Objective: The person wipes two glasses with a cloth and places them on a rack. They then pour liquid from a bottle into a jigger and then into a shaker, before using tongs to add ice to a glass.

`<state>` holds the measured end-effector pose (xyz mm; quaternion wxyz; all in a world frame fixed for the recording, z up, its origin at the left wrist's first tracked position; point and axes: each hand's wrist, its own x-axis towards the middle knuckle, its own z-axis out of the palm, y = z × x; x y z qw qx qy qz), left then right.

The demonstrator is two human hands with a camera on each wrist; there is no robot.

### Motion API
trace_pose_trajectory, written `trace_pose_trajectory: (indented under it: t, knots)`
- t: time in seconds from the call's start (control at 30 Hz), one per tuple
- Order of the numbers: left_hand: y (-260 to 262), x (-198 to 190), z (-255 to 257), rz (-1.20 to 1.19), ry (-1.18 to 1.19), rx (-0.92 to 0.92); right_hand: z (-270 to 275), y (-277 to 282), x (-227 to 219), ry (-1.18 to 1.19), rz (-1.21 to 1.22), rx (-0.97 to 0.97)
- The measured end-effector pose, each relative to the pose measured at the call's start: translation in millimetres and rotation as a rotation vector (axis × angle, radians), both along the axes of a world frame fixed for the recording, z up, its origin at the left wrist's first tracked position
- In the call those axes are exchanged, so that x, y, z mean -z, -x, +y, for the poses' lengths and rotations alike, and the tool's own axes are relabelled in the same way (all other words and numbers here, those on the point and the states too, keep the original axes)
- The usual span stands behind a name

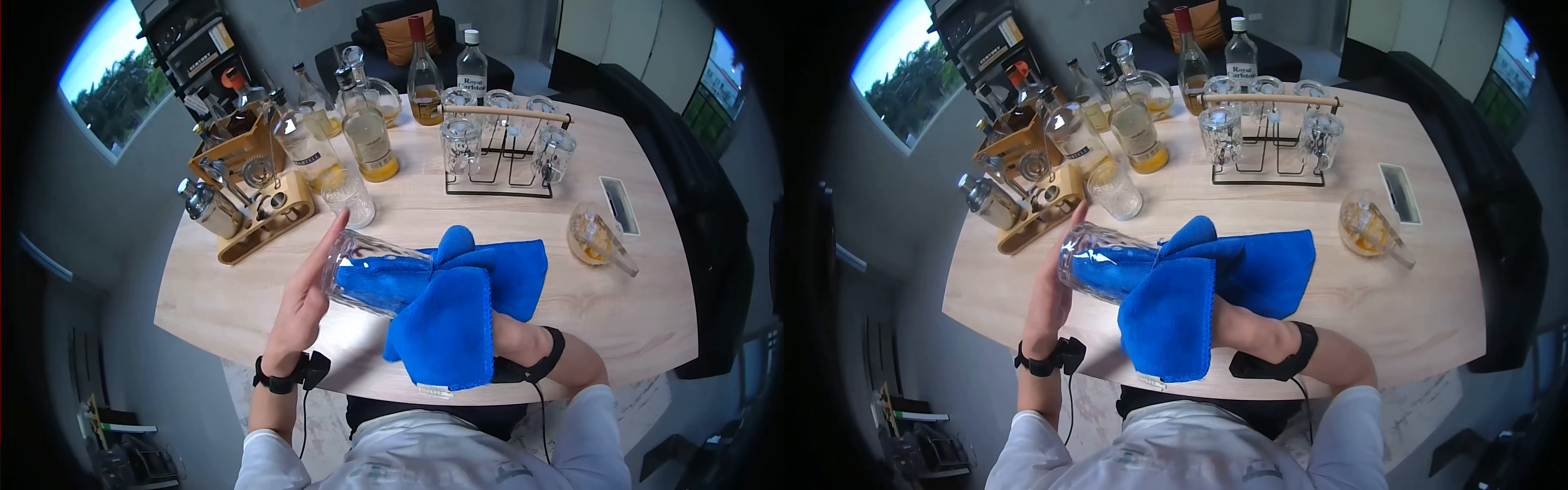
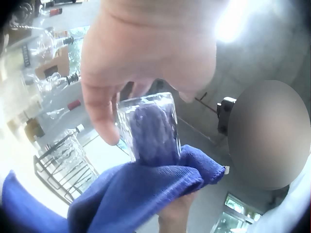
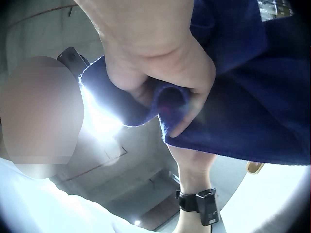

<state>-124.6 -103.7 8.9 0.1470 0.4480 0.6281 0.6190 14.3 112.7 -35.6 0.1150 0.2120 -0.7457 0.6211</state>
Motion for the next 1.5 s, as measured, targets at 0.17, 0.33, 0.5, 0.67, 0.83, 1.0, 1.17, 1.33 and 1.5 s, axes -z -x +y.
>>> trace_pose_trajectory:
  t: [0.17,0.33,0.5,0.67,0.83,1.0,1.17,1.33,1.5]
  knots:
    - [7.1,-8.3,10.1,-0.017,0.08,0.029,-4.5,5.1,-3.1,-0.198,0.148,0.016]
    - [20.6,-31.6,25.3,-0.106,0.161,0.033,-4.3,10.2,13.2,-0.336,-0.002,0.055]
    - [49.5,-37.2,29.9,-0.017,0.061,0.374,4.6,2.1,-21.8,0.436,-0.406,-0.258]
    - [68.3,-37.9,40.6,0.251,-0.056,0.517,4.1,24.9,10.4,1.505,-0.657,-0.639]
    - [64.3,-31.4,44.5,0.176,0.009,0.262,19.3,35.9,16.1,0.735,-0.58,-0.439]
    - [59.8,-38.4,46.5,0.006,0.114,0.21,14.5,27.3,4.3,-0.273,-0.137,0.163]
    - [48.7,-31.4,51.8,0.219,0.197,0.031,10.9,22.6,7.3,-0.567,-0.027,0.244]
    - [49.0,-36.9,43.9,0.216,0.091,0.129,10.3,18.4,10.7,-0.678,-0.025,0.295]
    - [47.7,-44.5,36.2,0.228,0.193,0.156,8.6,16.8,8.5,-0.788,0.049,0.292]
